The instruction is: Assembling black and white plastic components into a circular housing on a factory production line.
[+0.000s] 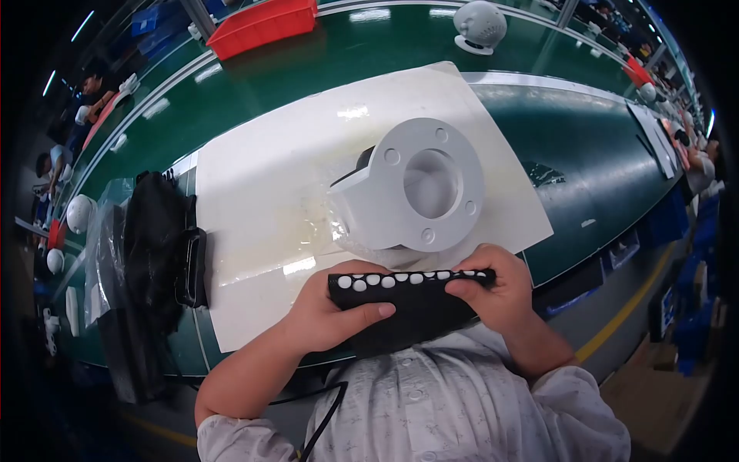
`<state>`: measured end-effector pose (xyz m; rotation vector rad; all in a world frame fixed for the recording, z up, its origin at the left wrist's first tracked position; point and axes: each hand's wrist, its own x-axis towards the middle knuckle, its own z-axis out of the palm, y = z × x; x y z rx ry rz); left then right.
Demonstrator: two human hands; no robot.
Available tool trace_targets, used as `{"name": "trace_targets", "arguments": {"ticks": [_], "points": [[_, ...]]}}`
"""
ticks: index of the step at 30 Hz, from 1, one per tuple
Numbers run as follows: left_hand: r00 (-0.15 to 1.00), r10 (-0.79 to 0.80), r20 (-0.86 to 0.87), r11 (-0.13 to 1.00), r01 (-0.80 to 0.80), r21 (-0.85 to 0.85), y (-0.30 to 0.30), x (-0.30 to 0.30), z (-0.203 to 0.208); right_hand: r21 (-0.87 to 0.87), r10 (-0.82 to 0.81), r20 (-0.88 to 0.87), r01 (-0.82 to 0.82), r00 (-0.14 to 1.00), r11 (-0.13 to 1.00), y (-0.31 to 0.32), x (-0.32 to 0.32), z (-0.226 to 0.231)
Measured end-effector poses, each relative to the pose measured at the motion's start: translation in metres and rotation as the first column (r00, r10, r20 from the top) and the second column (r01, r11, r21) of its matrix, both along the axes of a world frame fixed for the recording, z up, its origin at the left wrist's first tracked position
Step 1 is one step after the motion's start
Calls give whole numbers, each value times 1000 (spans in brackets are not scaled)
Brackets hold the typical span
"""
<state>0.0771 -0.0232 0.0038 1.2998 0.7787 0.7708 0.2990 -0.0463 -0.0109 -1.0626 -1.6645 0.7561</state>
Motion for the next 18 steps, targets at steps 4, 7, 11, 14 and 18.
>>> {"name": "trace_targets", "arguments": {"ticks": [4,7,11,14,18], "points": [[997,-2,-80,995,-6,-101,1,-5,2,-213,87,-93,-105,992,971,-3,5,0],[991,9,-136,998,-2,55,1,-9,0,-295,103,-180,-154,978,943,-3,3,11],[991,22,-129,997,-11,80,1,-9,-1,-227,9,-530,-152,848,962,-2,9,-1],[981,38,-190,998,-26,65,2,-9,1,81,47,-3,-46,999,996,7,18,0],[981,37,-190,993,-14,117,3,-10,-2,25,6,-42,-5,999,1000,5,13,0]]}}
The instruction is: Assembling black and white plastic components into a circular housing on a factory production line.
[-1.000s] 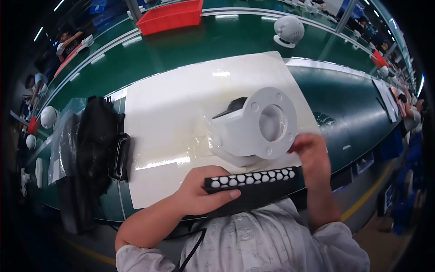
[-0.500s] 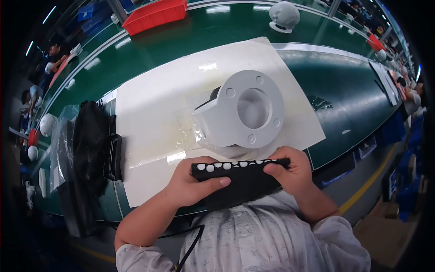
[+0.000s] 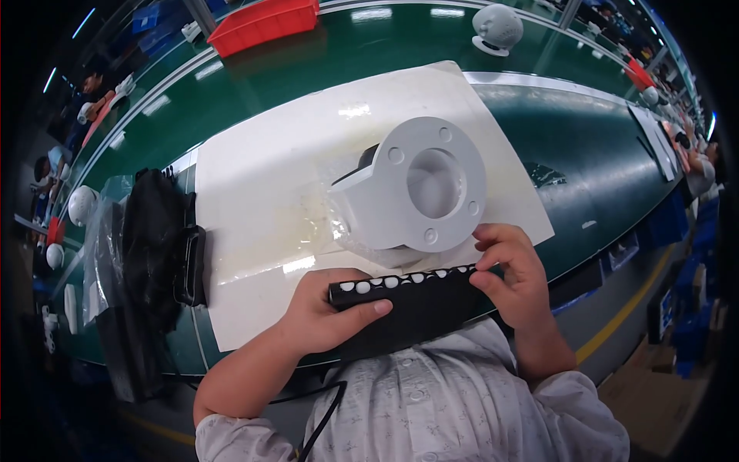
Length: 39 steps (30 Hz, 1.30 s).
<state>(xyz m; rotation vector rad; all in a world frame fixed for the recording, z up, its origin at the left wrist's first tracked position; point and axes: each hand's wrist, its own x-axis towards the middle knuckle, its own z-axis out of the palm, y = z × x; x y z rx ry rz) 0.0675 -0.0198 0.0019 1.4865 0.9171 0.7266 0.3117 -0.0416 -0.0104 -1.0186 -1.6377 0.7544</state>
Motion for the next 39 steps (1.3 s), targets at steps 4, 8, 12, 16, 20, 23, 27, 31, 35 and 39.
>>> {"name": "trace_targets", "arguments": {"ticks": [4,8,12,16,20,23,27,31,35,39], "points": [[1000,2,3,1000,-2,-28,1,-1,0,-32,-27,49,28,998,999,2,1,1],[1000,-15,13,1000,14,8,2,-3,-2,65,51,161,-62,986,996,2,3,3],[999,-39,-18,999,40,26,2,-3,-1,329,141,220,-209,965,921,1,-3,8],[999,-33,-36,996,36,86,3,-3,-1,275,80,200,-135,976,952,3,-10,0],[998,-39,-45,998,40,38,3,-3,-4,374,45,270,-148,962,915,5,-13,-4],[998,-51,-30,998,52,27,4,-6,-3,404,70,207,-151,976,902,3,-26,1],[999,-50,-10,998,51,45,5,-9,-5,420,34,330,-179,943,890,9,-35,11],[999,-45,-31,999,45,24,5,-11,-3,536,22,348,-218,937,815,4,-42,7],[997,-80,-13,994,80,75,2,-16,1,497,152,253,-263,956,827,3,-46,16],[998,-58,-17,998,58,-16,-1,-18,8,359,294,413,-451,862,817,14,-43,54]]}}
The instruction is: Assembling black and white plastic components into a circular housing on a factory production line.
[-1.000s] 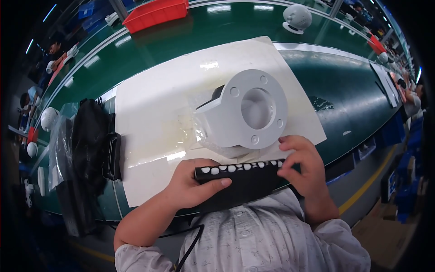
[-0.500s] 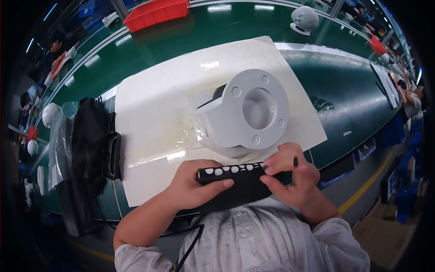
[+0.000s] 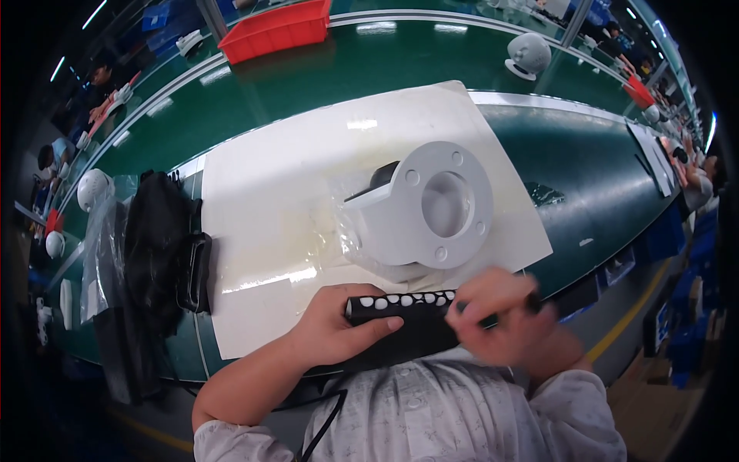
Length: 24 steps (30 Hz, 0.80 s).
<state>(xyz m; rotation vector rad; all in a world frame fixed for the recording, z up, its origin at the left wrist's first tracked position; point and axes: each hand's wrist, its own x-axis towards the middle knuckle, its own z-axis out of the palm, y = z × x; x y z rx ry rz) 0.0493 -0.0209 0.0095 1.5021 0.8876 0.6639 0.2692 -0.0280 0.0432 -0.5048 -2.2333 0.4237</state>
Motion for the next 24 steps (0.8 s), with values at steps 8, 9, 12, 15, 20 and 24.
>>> {"name": "trace_targets", "arguments": {"ticks": [8,9,12,15,20,24], "points": [[996,5,85,1000,-4,-12,1,-3,0,-314,-182,-496,20,849,949,80,1,31],[999,-4,53,1000,5,-11,1,-6,2,-349,-194,-452,28,871,937,79,1,32],[1000,-20,6,1000,20,-16,5,-12,4,-367,-205,-406,46,891,929,84,-4,34],[1000,-28,-2,1000,28,-10,8,-12,6,-347,-216,-397,72,892,935,87,-4,35],[999,-38,19,999,38,-22,9,-8,2,-257,-214,-262,146,941,955,83,5,37],[999,-26,40,999,28,-41,8,-8,-2,39,-303,6,303,953,952,69,3,43]]}}
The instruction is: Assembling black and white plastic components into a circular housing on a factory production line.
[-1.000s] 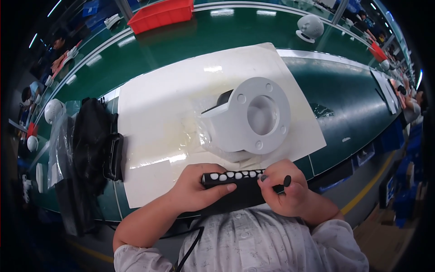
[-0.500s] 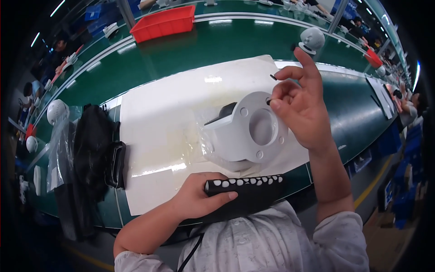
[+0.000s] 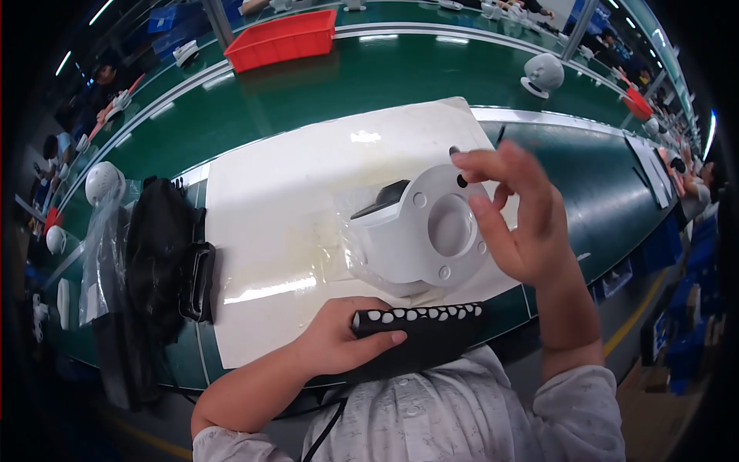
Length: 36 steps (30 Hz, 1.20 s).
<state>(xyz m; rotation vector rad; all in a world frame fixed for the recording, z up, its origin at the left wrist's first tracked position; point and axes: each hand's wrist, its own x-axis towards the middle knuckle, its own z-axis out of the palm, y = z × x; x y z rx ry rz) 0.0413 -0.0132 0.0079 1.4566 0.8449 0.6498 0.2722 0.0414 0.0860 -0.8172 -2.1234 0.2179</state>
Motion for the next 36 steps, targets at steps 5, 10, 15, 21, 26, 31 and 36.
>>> {"name": "trace_targets", "arguments": {"ticks": [5,10,15,21,26,31,36], "points": [[999,-4,54,1000,2,29,-1,-1,-1,29,-16,225,10,974,1000,-13,-3,22],[999,-24,33,999,22,45,-3,-6,3,-56,265,-163,-277,951,959,1,-17,23],[999,-30,26,1000,30,-7,-5,-10,8,-309,266,-284,-351,921,884,10,-34,11],[999,-40,-8,999,40,5,-5,-15,7,-476,151,-350,-314,924,822,8,-42,11],[998,-47,-32,999,46,-23,-5,-16,10,-432,151,-334,-293,930,853,4,-44,6],[999,-48,-1,999,48,6,-5,-13,7,-377,24,-205,-101,979,921,-11,-37,13],[999,-30,-15,999,31,40,-8,-10,5,27,-45,238,40,970,999,-26,-30,13]]}}
